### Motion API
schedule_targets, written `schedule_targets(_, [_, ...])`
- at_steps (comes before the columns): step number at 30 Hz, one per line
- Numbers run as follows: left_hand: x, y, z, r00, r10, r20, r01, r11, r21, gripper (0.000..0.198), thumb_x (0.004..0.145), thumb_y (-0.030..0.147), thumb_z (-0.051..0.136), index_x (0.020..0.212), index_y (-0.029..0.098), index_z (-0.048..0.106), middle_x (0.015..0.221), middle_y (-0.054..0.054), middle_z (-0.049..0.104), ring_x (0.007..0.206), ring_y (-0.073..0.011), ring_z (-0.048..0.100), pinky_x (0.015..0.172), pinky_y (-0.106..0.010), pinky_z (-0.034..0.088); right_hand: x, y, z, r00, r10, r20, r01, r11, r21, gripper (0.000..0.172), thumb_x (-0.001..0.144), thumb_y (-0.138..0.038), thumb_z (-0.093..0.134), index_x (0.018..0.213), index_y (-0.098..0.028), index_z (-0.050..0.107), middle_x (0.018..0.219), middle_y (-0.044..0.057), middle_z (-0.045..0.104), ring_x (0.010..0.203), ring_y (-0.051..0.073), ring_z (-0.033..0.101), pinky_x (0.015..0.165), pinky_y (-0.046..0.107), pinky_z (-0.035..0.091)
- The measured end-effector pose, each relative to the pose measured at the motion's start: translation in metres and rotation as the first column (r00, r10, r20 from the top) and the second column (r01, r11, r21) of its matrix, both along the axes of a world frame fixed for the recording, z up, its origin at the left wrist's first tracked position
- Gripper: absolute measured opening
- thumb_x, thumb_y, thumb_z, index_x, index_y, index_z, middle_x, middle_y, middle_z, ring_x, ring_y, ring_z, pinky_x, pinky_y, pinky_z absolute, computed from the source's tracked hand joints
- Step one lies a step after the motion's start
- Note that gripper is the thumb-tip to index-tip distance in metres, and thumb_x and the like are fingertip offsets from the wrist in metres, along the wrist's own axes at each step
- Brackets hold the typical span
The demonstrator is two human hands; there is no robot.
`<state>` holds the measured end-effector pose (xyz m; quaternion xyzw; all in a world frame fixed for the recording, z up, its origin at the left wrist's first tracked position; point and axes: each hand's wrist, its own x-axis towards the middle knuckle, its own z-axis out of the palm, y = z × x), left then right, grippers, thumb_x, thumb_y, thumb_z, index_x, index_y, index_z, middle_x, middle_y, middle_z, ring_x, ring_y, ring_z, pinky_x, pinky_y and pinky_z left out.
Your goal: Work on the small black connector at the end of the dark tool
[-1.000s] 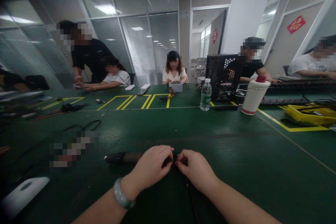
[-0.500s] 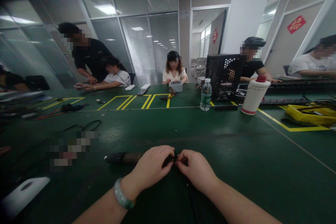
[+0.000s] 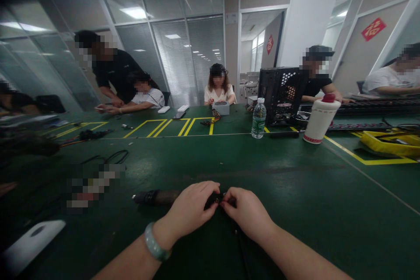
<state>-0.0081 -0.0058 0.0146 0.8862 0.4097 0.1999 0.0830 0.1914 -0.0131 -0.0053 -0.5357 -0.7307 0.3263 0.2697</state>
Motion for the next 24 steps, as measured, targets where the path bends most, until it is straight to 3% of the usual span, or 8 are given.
schedule_targets(11, [-0.0014,0.0,0.0009,0.999,-0.036,-0.027,0.036,0.999,-0.009,0.013,0.085,0.015,0.06,0.095,0.022,0.056,0.118,-0.002,0.06,0.111,-0.0218,0.055,0.096,-0.039,0.044,0.0004,-0.0013,0.0028,1.0,0.01,-0.01,-0.01,1.0,-0.001,0.007,0.087,-0.022,0.061,0.084,-0.022,0.067,0.08,-0.002,0.069,0.072,0.015,0.063,0.062,0.021,0.043])
schedule_targets(24, [-0.0013,0.0008,-0.0009,1.0,-0.012,-0.024,0.012,1.0,-0.009,0.02,0.082,0.016,0.062,0.098,0.023,0.054,0.115,0.0,0.06,0.106,-0.0203,0.056,0.094,-0.036,0.044,0.0,0.0005,-0.0006,1.0,0.008,0.0,-0.008,1.0,0.001,0.007,0.087,-0.022,0.061,0.082,-0.021,0.066,0.078,-0.002,0.069,0.069,0.015,0.063,0.06,0.021,0.041])
